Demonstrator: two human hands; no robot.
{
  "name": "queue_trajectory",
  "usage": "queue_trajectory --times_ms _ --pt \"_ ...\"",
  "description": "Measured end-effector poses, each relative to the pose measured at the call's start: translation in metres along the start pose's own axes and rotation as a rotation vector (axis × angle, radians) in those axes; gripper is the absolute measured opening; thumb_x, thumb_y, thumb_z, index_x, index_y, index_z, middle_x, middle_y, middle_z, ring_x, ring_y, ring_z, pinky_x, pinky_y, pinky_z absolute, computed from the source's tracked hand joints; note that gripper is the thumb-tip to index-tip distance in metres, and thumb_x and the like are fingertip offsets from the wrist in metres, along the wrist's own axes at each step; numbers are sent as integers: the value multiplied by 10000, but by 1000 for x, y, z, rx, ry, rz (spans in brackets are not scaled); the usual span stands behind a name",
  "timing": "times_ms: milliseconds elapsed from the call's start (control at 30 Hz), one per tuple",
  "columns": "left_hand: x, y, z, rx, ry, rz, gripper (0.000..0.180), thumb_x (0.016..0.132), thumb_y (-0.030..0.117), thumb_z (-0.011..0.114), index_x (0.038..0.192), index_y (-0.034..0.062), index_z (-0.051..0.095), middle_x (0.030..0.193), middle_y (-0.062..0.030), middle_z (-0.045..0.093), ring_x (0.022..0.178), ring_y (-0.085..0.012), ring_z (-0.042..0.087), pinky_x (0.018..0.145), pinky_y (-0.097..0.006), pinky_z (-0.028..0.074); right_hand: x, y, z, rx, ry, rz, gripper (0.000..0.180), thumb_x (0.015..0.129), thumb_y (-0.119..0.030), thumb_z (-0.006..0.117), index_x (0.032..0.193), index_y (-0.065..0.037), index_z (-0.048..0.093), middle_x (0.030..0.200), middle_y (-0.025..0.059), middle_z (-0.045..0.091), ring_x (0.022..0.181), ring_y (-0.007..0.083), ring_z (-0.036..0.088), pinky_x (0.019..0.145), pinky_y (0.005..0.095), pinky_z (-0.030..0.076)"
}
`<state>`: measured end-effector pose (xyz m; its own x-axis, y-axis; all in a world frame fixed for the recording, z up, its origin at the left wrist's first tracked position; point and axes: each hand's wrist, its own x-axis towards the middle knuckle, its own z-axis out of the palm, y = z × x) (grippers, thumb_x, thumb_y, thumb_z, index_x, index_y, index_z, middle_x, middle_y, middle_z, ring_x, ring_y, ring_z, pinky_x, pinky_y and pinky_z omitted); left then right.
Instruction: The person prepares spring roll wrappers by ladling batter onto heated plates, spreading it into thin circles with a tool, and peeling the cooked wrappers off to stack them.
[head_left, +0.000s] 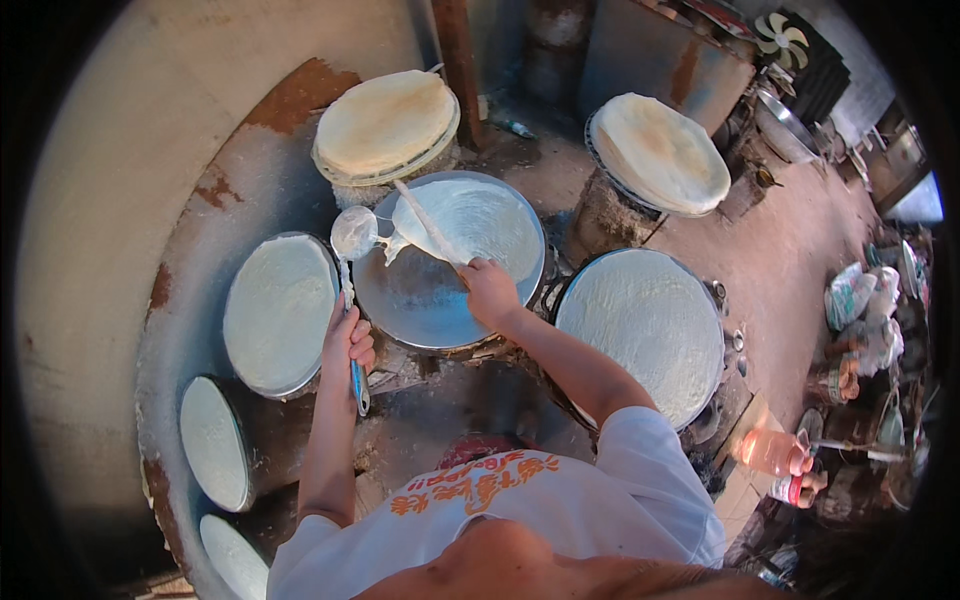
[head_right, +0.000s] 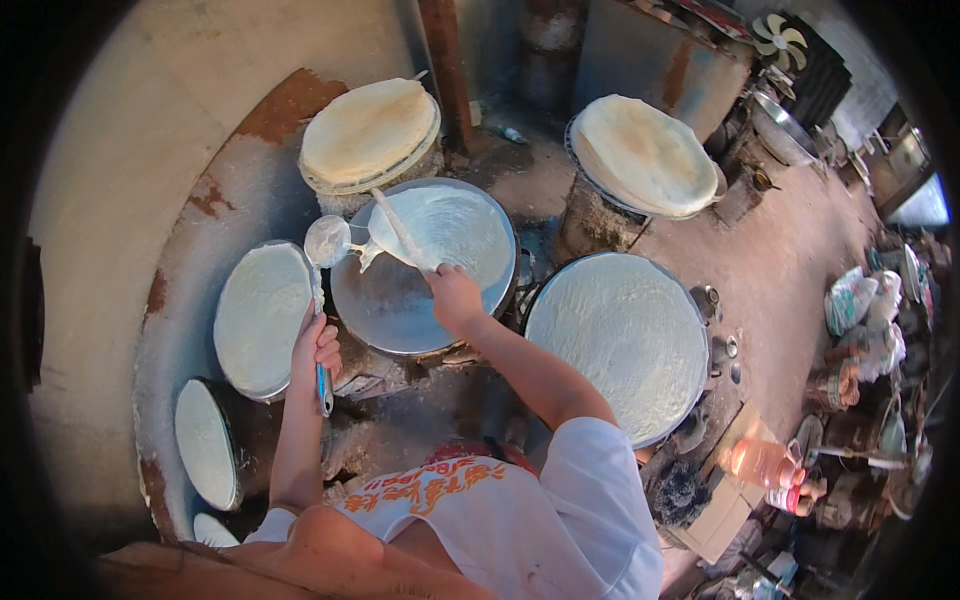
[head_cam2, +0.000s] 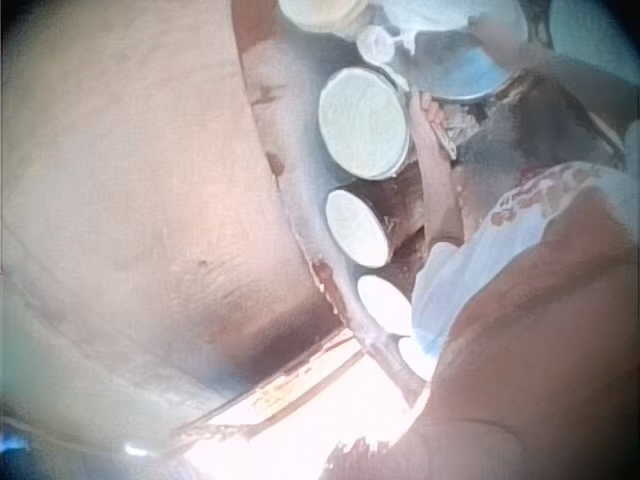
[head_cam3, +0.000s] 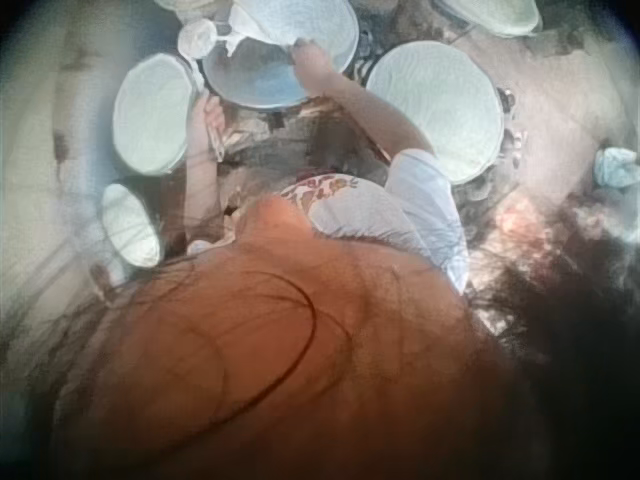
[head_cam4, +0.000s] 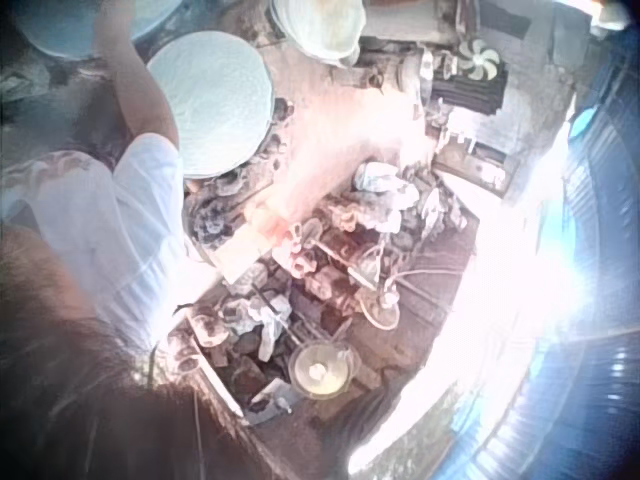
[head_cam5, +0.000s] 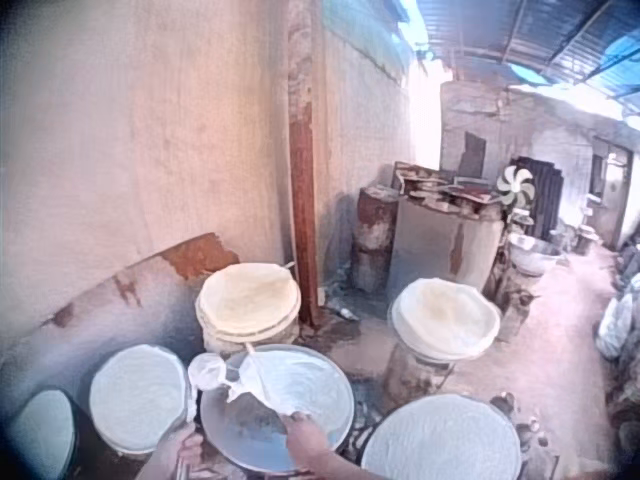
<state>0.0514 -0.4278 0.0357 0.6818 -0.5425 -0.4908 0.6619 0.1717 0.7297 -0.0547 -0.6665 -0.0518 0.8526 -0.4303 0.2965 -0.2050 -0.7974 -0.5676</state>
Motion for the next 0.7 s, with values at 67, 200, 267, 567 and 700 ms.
queue_trajectory --times_ms 67,200,267,567,700 --pt "-12 -3 -1 -142 -23 -6 237 988 252 440 1194 167 521 572 44 361 375 -43 303 333 -202 282 -2 10 -23 -92 -63 -116 327 740 -16 525 1019 -103 672 905 118 602 913 331 540 780 402 476" --pt "-24 -7 28 -648 -477 -262 397 1011 331 359 659 155 307 537 31 321 346 -51 299 315 -213 293 -15 88 -83 -134 153 25 271 738 -85 570 967 -157 696 931 49 640 908 306 542 762 387 488" --pt "-26 -18 40 -514 -327 -43 274 1012 294 362 855 111 492 553 33 315 349 -52 310 311 -201 293 -9 99 -67 -146 92 -18 267 756 -84 561 977 -157 691 916 65 624 910 302 545 780 385 492" --pt "-22 -24 51 -452 -201 68 392 1012 196 366 1383 318 335 630 27 347 384 -41 328 310 -186 304 13 41 -15 -7 -196 -232 341 704 -46 591 1032 -109 662 998 81 618 967 319 531 856 378 463" --pt "-45 -18 39 -260 -143 173 425 1003 209 391 1404 320 304 616 34 342 378 -42 317 303 -192 299 23 64 -79 105 -261 -272 382 666 -60 621 1038 -123 680 1036 65 633 968 305 543 855 364 460"
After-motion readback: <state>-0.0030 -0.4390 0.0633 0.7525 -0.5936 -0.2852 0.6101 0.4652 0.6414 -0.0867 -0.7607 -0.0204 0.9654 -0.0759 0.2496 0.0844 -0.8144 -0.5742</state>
